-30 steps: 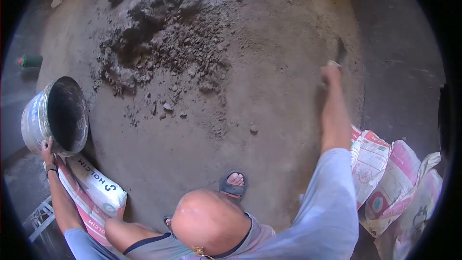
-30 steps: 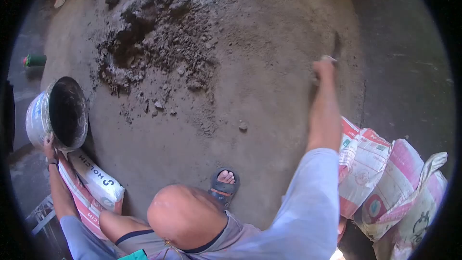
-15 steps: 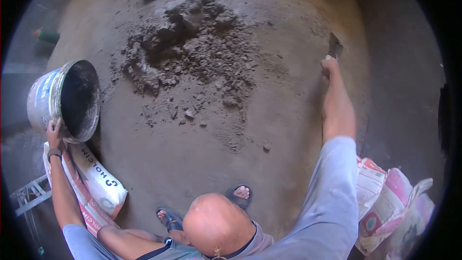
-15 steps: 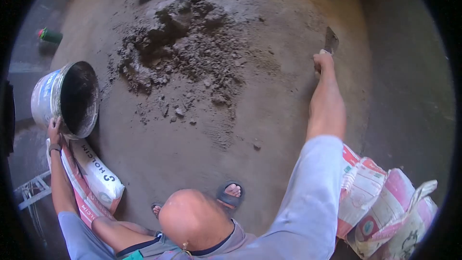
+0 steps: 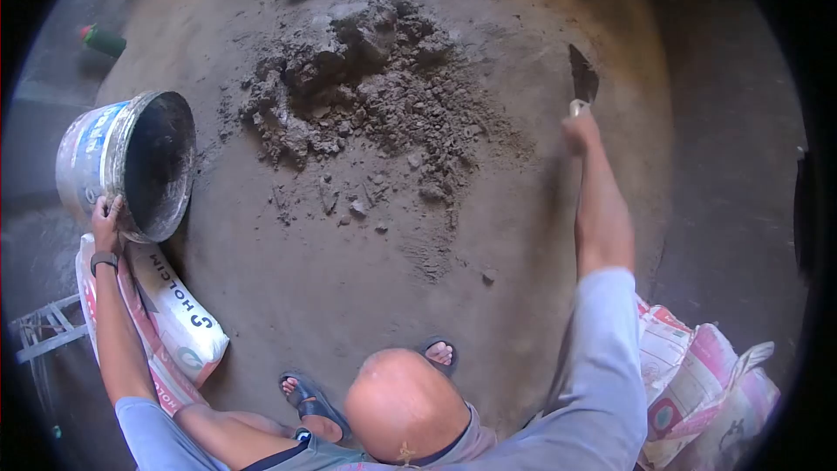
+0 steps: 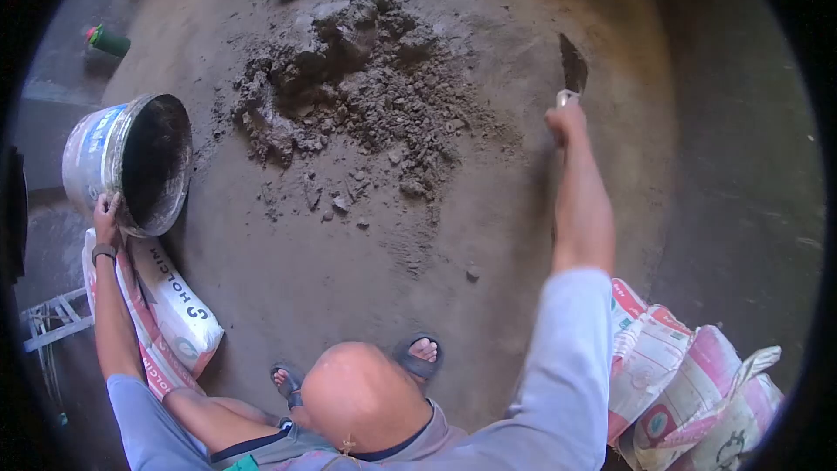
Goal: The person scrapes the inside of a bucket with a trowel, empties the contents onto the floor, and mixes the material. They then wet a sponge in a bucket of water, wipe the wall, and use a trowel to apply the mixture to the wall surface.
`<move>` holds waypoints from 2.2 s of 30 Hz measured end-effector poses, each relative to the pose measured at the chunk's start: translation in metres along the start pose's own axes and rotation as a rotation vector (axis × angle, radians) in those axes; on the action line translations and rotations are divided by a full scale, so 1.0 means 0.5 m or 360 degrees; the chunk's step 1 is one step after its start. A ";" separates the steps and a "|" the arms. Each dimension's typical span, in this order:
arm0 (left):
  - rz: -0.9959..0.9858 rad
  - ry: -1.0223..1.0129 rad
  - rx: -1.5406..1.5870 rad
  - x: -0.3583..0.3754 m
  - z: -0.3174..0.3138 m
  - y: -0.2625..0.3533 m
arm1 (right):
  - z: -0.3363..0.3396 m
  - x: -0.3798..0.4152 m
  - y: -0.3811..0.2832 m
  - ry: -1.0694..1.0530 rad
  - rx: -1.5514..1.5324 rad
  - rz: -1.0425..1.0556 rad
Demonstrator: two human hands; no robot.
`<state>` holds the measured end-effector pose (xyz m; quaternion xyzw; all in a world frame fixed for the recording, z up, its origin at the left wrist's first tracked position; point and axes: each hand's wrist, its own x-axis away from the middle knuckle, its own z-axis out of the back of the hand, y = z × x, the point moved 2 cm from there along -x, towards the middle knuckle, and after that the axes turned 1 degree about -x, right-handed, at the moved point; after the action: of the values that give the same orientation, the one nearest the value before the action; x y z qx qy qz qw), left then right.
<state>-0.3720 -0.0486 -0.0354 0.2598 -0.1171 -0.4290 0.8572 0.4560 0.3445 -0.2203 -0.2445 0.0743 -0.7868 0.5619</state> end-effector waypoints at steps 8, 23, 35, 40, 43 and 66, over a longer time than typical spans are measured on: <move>0.0007 -0.0021 -0.0071 -0.009 0.003 -0.012 | -0.095 0.177 -0.159 -0.0399 0.0460 0.0569; -0.0063 0.0084 -0.0256 -0.010 -0.015 -0.009 | -0.154 0.333 -0.163 -0.0543 0.0324 0.0622; -0.0157 0.0141 -0.0137 -0.008 -0.027 0.057 | -0.113 0.485 -0.034 -0.0269 0.0229 0.0003; -0.0170 0.0170 -0.0155 -0.018 -0.036 0.060 | -0.099 0.563 -0.033 -0.0164 0.0104 0.0011; -0.0256 0.0196 -0.0074 -0.027 -0.042 0.044 | -0.030 0.625 -0.050 -0.0080 -0.0027 -0.0011; -0.0014 0.0301 -0.0293 -0.055 -0.025 0.033 | 0.094 0.256 0.594 0.0074 -0.0503 -0.1305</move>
<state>-0.3722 -0.0144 -0.0363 0.2198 0.0051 -0.4152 0.8828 0.6982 0.1282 -0.2572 -0.3187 0.1032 -0.9290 0.1571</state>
